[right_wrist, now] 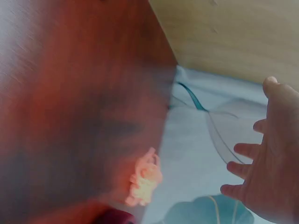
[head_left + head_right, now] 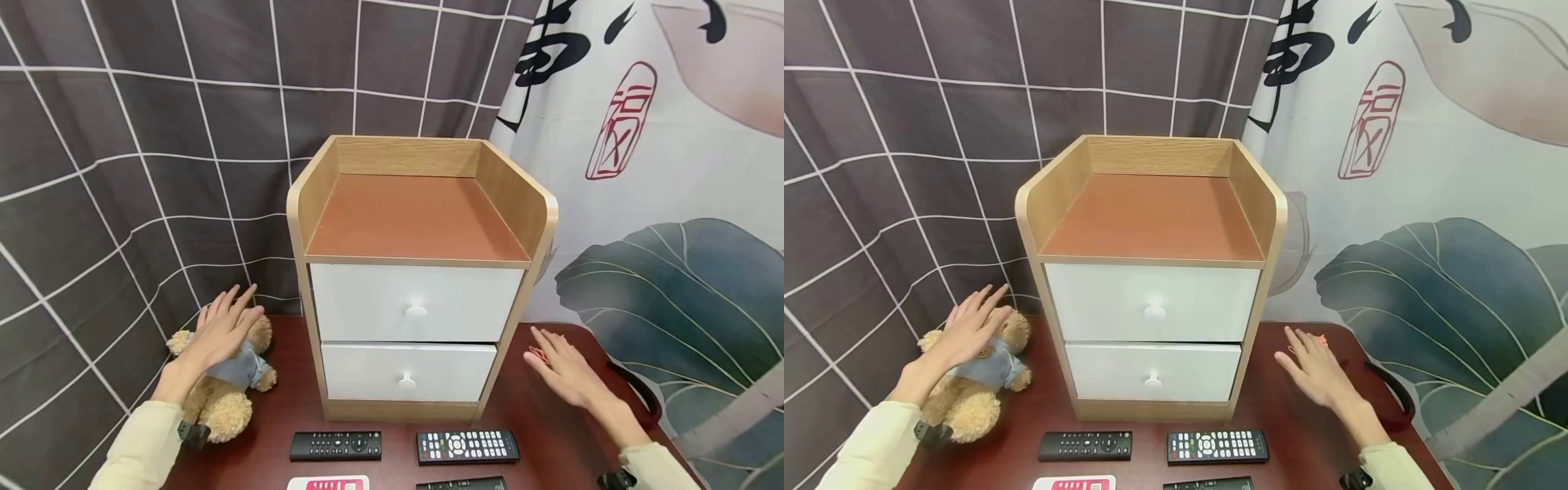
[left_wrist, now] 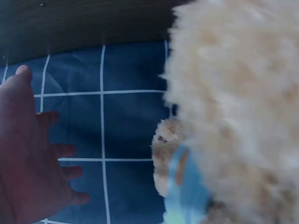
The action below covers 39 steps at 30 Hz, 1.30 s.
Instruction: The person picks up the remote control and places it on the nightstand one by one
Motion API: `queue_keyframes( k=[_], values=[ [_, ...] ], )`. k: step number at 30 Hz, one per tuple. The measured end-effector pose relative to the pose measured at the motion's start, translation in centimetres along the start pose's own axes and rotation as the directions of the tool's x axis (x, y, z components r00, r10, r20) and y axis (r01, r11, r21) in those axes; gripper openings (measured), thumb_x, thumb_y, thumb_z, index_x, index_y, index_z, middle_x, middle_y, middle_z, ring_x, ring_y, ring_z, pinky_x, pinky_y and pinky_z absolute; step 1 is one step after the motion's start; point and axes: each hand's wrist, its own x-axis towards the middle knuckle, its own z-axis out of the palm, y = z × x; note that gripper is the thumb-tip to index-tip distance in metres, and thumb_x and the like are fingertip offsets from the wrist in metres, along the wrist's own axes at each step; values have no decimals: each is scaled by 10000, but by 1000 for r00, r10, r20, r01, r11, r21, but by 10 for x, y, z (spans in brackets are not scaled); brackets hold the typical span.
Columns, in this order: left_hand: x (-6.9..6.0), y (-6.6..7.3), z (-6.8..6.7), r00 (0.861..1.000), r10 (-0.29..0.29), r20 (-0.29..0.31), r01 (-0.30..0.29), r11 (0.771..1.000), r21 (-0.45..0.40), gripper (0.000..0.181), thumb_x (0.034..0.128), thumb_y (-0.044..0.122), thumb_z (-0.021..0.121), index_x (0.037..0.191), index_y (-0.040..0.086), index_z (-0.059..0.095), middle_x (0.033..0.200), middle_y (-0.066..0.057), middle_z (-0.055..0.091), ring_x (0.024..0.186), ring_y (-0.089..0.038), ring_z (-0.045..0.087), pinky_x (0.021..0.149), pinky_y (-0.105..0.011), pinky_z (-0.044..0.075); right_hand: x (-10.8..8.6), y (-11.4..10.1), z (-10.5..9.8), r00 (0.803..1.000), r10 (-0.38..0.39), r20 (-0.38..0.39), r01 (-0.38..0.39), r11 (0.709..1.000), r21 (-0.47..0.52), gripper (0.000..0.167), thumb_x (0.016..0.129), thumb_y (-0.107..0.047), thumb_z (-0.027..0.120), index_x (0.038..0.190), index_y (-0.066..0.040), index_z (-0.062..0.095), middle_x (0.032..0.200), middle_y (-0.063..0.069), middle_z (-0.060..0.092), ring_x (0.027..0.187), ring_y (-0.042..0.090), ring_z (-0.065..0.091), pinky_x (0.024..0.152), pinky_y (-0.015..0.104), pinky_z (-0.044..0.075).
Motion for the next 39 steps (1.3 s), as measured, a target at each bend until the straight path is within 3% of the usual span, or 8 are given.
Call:
queue_keyframes(
  k=[9, 13, 16, 20, 24, 27, 33, 39],
  values=[
    [17, 29, -11, 977, 153, -146, -177, 970, -166, 553, 1077, 368, 327, 1577, 138, 275, 1622, -252, 210, 1489, -502, 137, 1160, -725, 179, -49, -17, 38, 999, 4, 32, -7, 997, 82, 647, 986, -466, 543, 1483, -65, 442, 1444, 232, 515, 1336, 455, 463, 1030, 680, 413],
    [28, 48, -22, 935, 220, -279, -287, 931, -228, 509, 1078, 297, 339, 1550, 106, 338, 1595, -241, 287, 1468, -477, 233, 1181, -666, 230, -61, -25, 49, 998, 9, 58, -13, 997, 76, 618, 968, -487, 564, 1439, -90, 513, 1388, 154, 584, 1292, 376, 533, 1017, 646, 454],
    [34, 68, -33, 893, 230, -386, -347, 899, -267, 503, 1079, 314, 319, 1537, 111, 369, 1558, -209, 371, 1442, -398, 333, 1217, -430, 298, -64, -31, 56, 998, -18, 65, 15, 999, 45, 571, 945, -496, 597, 1362, -107, 592, 1305, 69, 638, 1209, 291, 594, 986, 594, 508],
    [42, 103, -49, 824, 230, -517, -477, 774, -417, 582, 1070, 433, 275, 1522, 83, 383, 1486, -198, 464, 1370, -248, 471, 1103, -167, 381, -69, -40, 62, 991, -89, 96, 89, 996, 0, 528, 909, -533, 632, 1257, -137, 658, 1182, -35, 658, 1065, 187, 631, 887, 479, 582],
    [50, 142, -65, 737, 240, -631, -651, 501, -570, 662, 1041, 516, 320, 1494, 38, 389, 1441, -175, 503, 1301, -181, 541, 1051, -206, 462, -76, -46, 68, 981, -150, 120, 154, 988, -23, 554, 869, -582, 656, 1235, -167, 659, 1124, -100, 634, 994, 101, 602, 827, 396, 588],
    [56, 168, -74, 674, 226, -703, -727, 372, -578, 593, 1031, 428, 362, 1464, 26, 401, 1403, -123, 528, 1286, -221, 549, 1058, -259, 470, -80, -49, 72, 976, -181, 119, 186, 982, -30, 577, 849, -603, 667, 1239, -177, 652, 1104, -120, 623, 975, 60, 575, 819, 374, 576],
    [69, 197, -79, 547, 173, -819, -817, 324, -477, 461, 904, 139, 380, 1286, -61, 546, 1266, -77, 615, 1221, -271, 586, 1100, -364, 484, -84, -53, 76, 955, -221, 197, 225, 974, 1, 627, 828, -621, 675, 1277, -188, 620, 1112, -131, 602, 955, 17, 530, 773, 307, 556],
    [92, 203, -82, 420, 183, -889, -878, 331, -347, 360, 806, 89, 432, 926, -209, 596, 1085, -47, 626, 1076, -270, 592, 996, -308, 510, -76, -49, 77, 934, -277, 225, 284, 959, 1, 593, 766, -468, 787, 1262, -181, 633, 1110, -120, 602, 960, 36, 513, 774, 339, 528]
  ],
)
